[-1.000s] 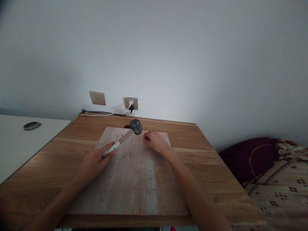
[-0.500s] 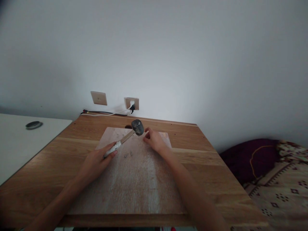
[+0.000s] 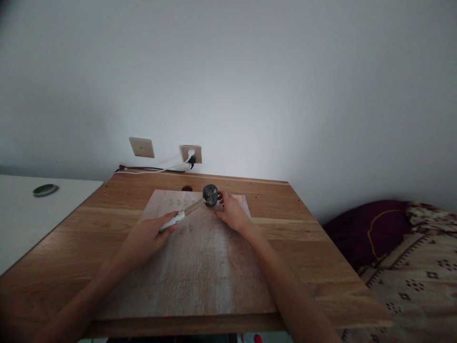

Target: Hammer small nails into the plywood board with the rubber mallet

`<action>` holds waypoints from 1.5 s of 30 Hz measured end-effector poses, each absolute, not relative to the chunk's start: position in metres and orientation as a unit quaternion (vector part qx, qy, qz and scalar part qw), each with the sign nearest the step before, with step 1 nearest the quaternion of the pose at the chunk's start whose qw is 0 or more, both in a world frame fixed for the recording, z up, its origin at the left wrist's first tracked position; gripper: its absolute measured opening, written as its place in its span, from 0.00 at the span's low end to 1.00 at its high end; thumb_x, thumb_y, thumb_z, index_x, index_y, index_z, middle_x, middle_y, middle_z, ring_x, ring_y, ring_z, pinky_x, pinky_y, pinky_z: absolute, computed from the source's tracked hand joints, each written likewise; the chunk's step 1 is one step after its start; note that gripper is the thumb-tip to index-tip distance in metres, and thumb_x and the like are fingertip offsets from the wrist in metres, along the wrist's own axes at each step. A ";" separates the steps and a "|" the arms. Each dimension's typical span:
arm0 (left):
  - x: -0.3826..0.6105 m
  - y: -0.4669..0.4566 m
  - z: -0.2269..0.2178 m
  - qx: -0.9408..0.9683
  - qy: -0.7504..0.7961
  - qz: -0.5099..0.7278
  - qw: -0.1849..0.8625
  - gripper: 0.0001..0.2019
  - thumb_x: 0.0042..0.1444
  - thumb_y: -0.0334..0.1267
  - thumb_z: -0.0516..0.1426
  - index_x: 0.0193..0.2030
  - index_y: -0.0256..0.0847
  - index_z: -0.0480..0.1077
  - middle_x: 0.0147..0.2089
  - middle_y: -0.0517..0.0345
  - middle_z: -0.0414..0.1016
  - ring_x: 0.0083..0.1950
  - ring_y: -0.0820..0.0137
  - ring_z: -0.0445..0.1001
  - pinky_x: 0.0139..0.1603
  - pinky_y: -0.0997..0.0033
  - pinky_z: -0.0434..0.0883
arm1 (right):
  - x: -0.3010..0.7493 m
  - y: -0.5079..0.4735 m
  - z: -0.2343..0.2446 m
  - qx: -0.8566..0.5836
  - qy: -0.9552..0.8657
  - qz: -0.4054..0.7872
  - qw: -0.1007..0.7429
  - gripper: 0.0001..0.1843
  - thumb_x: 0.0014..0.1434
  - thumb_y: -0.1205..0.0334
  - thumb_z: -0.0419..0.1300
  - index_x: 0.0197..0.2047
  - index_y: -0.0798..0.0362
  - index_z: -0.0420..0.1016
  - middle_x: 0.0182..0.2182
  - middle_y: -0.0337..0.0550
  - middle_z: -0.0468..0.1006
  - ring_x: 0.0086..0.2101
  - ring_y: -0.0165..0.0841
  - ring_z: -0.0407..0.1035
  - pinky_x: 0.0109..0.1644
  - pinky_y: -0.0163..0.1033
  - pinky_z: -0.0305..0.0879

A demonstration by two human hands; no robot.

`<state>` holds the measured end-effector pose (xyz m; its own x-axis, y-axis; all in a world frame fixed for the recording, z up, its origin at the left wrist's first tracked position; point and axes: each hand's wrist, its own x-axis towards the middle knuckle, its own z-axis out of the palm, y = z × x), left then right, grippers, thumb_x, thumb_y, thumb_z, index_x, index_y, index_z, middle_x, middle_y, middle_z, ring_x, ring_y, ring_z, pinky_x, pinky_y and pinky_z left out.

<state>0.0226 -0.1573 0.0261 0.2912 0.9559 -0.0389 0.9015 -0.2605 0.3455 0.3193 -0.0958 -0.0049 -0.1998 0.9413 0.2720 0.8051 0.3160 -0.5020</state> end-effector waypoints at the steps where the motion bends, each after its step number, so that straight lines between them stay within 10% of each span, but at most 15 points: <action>1: 0.021 -0.158 0.026 0.785 0.592 0.090 0.157 0.24 0.75 0.44 0.51 0.74 0.50 0.70 0.59 0.47 0.86 0.59 0.52 0.84 0.56 0.59 0.75 | 0.319 -0.098 -0.005 -0.572 -0.764 0.114 0.275 0.20 0.59 0.69 0.70 0.53 0.54 0.73 0.42 0.46 0.81 0.40 0.38 0.76 0.47 0.42 0.72; 9: 0.011 -0.155 0.021 0.742 0.631 0.134 0.181 0.26 0.74 0.47 0.51 0.75 0.49 0.68 0.60 0.48 0.85 0.60 0.51 0.83 0.56 0.59 0.75 | 0.271 -0.133 0.009 -0.343 -0.929 0.002 0.142 0.11 0.69 0.75 0.60 0.48 0.49 0.79 0.51 0.48 0.81 0.52 0.41 0.74 0.57 0.43 0.72; 13: 0.007 -0.153 0.020 0.735 0.639 0.137 0.179 0.26 0.74 0.48 0.50 0.75 0.49 0.67 0.60 0.47 0.85 0.60 0.50 0.83 0.56 0.58 0.75 | 0.249 -0.137 0.010 -0.237 -0.966 -0.078 0.061 0.10 0.72 0.71 0.60 0.41 0.50 0.80 0.39 0.45 0.83 0.46 0.41 0.76 0.50 0.43 0.74; 22: 0.002 -0.153 0.024 0.743 0.619 0.156 0.202 0.26 0.73 0.47 0.50 0.73 0.48 0.70 0.56 0.47 0.87 0.57 0.50 0.84 0.56 0.58 0.75 | 0.319 -0.097 -0.005 -0.509 -0.802 0.111 0.294 0.13 0.65 0.72 0.60 0.46 0.53 0.84 0.39 0.49 0.87 0.38 0.39 0.81 0.47 0.43 0.76; 35: 0.025 -0.145 0.027 0.772 0.593 0.135 0.185 0.24 0.74 0.46 0.52 0.73 0.50 0.71 0.57 0.48 0.87 0.58 0.53 0.84 0.56 0.60 0.74 | 0.330 -0.090 -0.022 -0.555 -0.742 0.155 0.344 0.07 0.59 0.69 0.64 0.40 0.51 0.82 0.35 0.44 0.86 0.37 0.37 0.79 0.47 0.41 0.74; 45: 0.048 -0.145 0.045 0.801 0.572 0.068 0.160 0.24 0.75 0.42 0.52 0.74 0.46 0.69 0.59 0.44 0.86 0.59 0.53 0.84 0.56 0.61 0.74 | 0.332 -0.088 -0.032 -0.578 -0.697 0.189 0.380 0.32 0.60 0.64 0.69 0.65 0.54 0.67 0.36 0.43 0.87 0.34 0.37 0.80 0.41 0.40 0.74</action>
<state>0.0476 -0.1447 0.0451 0.3355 0.9391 -0.0744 0.8954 -0.2934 0.3349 0.3319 -0.0877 -0.0320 -0.0428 0.9496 0.3106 0.6620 0.2598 -0.7030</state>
